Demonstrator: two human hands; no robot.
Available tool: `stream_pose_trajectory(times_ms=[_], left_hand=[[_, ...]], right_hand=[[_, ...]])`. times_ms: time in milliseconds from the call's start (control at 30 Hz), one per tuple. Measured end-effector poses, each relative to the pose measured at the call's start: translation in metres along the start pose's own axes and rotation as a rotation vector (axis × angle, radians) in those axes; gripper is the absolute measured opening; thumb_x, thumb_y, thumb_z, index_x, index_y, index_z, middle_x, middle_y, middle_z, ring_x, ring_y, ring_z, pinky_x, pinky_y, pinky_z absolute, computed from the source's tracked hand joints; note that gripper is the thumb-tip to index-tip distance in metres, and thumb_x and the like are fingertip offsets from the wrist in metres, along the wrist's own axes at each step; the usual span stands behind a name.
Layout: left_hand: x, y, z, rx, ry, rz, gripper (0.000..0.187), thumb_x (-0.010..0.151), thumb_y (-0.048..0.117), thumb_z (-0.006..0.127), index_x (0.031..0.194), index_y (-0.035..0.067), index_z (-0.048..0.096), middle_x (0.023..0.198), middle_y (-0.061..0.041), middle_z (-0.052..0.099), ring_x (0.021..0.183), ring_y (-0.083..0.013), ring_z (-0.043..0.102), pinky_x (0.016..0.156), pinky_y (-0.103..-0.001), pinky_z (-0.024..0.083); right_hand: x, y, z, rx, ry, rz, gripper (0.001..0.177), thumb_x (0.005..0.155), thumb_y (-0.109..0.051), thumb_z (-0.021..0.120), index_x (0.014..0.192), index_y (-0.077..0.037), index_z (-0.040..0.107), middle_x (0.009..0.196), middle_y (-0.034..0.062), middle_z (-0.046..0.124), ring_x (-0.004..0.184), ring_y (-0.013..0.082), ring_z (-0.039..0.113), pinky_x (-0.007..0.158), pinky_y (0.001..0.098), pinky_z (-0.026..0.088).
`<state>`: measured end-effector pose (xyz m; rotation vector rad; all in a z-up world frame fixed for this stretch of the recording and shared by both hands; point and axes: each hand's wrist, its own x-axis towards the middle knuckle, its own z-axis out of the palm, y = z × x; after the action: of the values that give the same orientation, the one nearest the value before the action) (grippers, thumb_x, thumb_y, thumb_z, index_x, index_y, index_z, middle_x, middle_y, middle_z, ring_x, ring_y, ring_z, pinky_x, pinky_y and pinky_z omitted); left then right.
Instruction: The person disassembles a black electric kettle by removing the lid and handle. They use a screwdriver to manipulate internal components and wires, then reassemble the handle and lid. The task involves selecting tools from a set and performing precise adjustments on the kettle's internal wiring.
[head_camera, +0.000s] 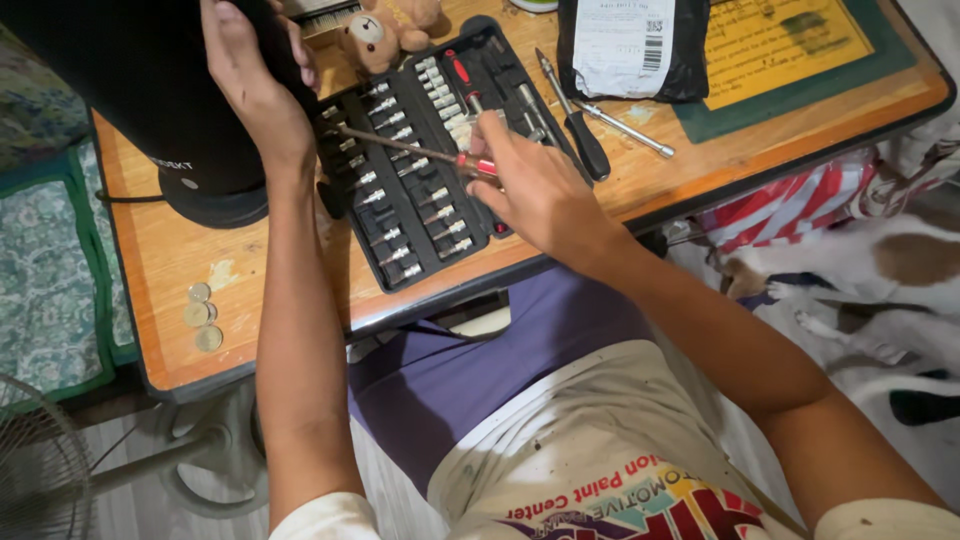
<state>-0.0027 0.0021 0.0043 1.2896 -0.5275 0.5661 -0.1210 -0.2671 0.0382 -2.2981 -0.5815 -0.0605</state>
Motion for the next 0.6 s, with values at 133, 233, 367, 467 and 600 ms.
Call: stream_pose_trajectory(times_ms=[133,233,367,467,600], left_hand=[[0.0,-0.002,-0.002,0.003,0.003,-0.01,0.044,0.122,0.042,0.04,0.122,0.0,0.054,0.078,-0.008,0.052,0.061,-0.0138,0.047,0.054,-0.027,0.039],[-0.001,-0.007,-0.003,0.028,0.001,0.014,0.043,0.124,0.041,0.041,0.124,0.0,0.055,0.081,-0.009,0.051,0.063,-0.0153,0.046,0.055,-0.029,0.04],[-0.005,-0.012,-0.006,0.068,0.003,0.019,0.046,0.123,0.044,0.042,0.135,0.001,0.054,0.083,-0.009,0.052,0.064,-0.0153,0.046,0.055,-0.029,0.039],[-0.006,-0.017,-0.014,0.05,0.031,-0.035,0.051,0.123,0.045,0.043,0.145,0.001,0.052,0.079,-0.008,0.048,0.061,-0.0152,0.043,0.054,-0.029,0.037],[-0.01,-0.029,-0.024,0.073,-0.004,0.008,0.057,0.122,0.046,0.039,0.161,0.005,0.036,0.08,-0.012,0.049,0.059,-0.0181,0.043,0.054,-0.031,0.039]], right_hand=[[-0.003,0.001,0.001,-0.067,0.074,-0.089,0.032,0.101,-0.02,0.073,0.122,-0.003,0.055,0.117,0.0194,0.063,0.106,0.0399,0.064,0.089,0.0482,0.051],[-0.004,0.004,0.002,-0.158,0.033,-0.038,0.023,0.103,-0.019,0.07,0.119,-0.006,0.059,0.114,0.022,0.063,0.105,0.0387,0.065,0.089,0.0475,0.051],[-0.006,0.006,0.01,-0.108,0.036,-0.065,0.037,0.097,-0.019,0.072,0.12,-0.001,0.051,0.115,0.0219,0.065,0.099,0.0404,0.066,0.082,0.0479,0.052],[-0.003,0.009,0.015,-0.051,0.043,-0.071,0.039,0.096,-0.016,0.07,0.122,-0.001,0.046,0.112,0.0178,0.069,0.099,0.0404,0.068,0.08,0.0479,0.053],[-0.004,0.01,0.014,-0.059,0.074,-0.052,0.038,0.096,-0.019,0.07,0.12,0.0,0.048,0.107,0.0163,0.067,0.1,0.0395,0.067,0.083,0.048,0.052]])
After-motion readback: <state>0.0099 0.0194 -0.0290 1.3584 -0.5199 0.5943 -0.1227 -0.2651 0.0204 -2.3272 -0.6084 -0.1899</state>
